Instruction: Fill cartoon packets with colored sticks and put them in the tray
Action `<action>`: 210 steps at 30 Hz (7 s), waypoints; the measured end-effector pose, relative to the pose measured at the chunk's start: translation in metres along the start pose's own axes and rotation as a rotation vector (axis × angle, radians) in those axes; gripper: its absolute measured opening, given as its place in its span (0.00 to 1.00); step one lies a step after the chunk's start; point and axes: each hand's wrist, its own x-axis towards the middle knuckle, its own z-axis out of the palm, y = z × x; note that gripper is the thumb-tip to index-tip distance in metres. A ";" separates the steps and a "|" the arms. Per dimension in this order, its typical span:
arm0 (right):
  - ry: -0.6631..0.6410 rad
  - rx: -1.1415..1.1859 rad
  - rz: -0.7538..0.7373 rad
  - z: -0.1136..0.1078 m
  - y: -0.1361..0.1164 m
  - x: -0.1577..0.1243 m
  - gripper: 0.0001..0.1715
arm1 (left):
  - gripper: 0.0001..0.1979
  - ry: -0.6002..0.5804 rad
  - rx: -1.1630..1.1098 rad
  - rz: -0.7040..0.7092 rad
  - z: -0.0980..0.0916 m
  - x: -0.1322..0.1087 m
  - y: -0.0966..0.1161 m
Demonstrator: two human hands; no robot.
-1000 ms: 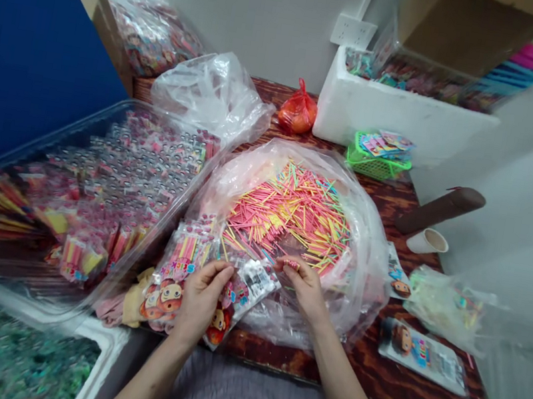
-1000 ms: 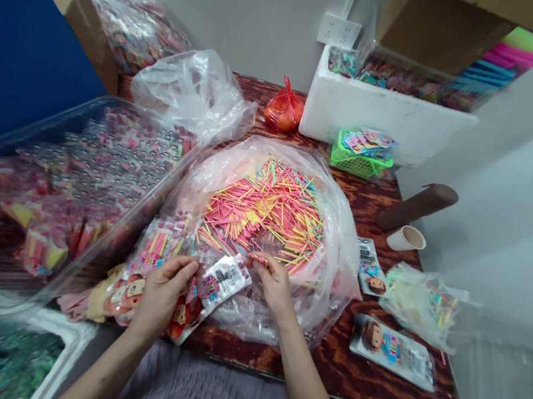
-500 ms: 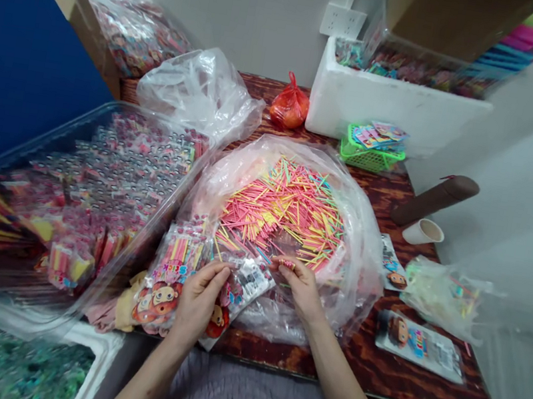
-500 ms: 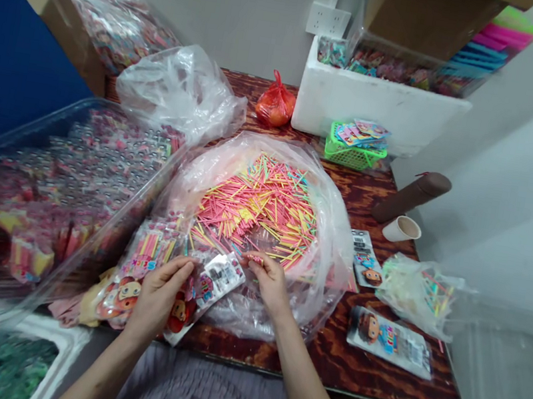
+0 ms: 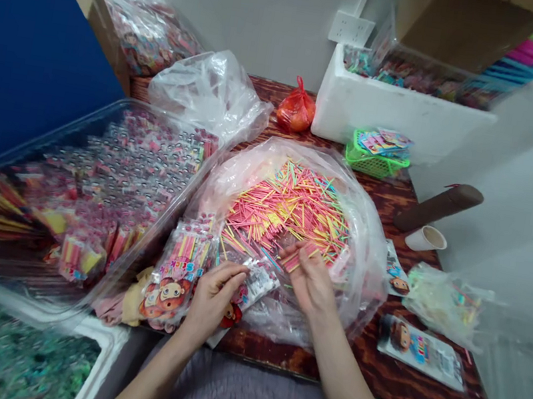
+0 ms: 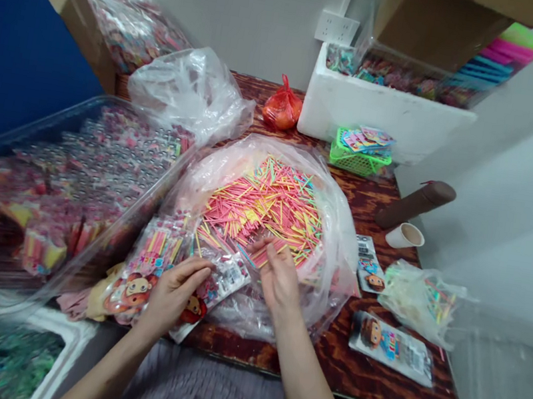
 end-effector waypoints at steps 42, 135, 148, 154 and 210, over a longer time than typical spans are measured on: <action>-0.092 0.078 0.128 0.038 -0.017 0.024 0.07 | 0.07 0.014 -0.097 -0.109 0.004 -0.004 0.000; -0.130 -2.472 -0.547 -0.060 -0.035 0.044 0.13 | 0.14 -0.060 0.686 0.309 -0.017 0.004 -0.007; -0.345 -1.923 -0.624 -0.046 -0.020 0.021 0.14 | 0.14 -0.055 0.655 0.262 -0.019 0.002 -0.009; -0.138 -1.260 -0.342 -0.045 0.011 0.004 0.14 | 0.14 -0.080 0.644 0.263 -0.015 0.002 -0.008; -0.083 -0.843 -0.269 -0.053 0.034 -0.023 0.09 | 0.14 -0.049 0.846 0.261 -0.004 0.003 -0.036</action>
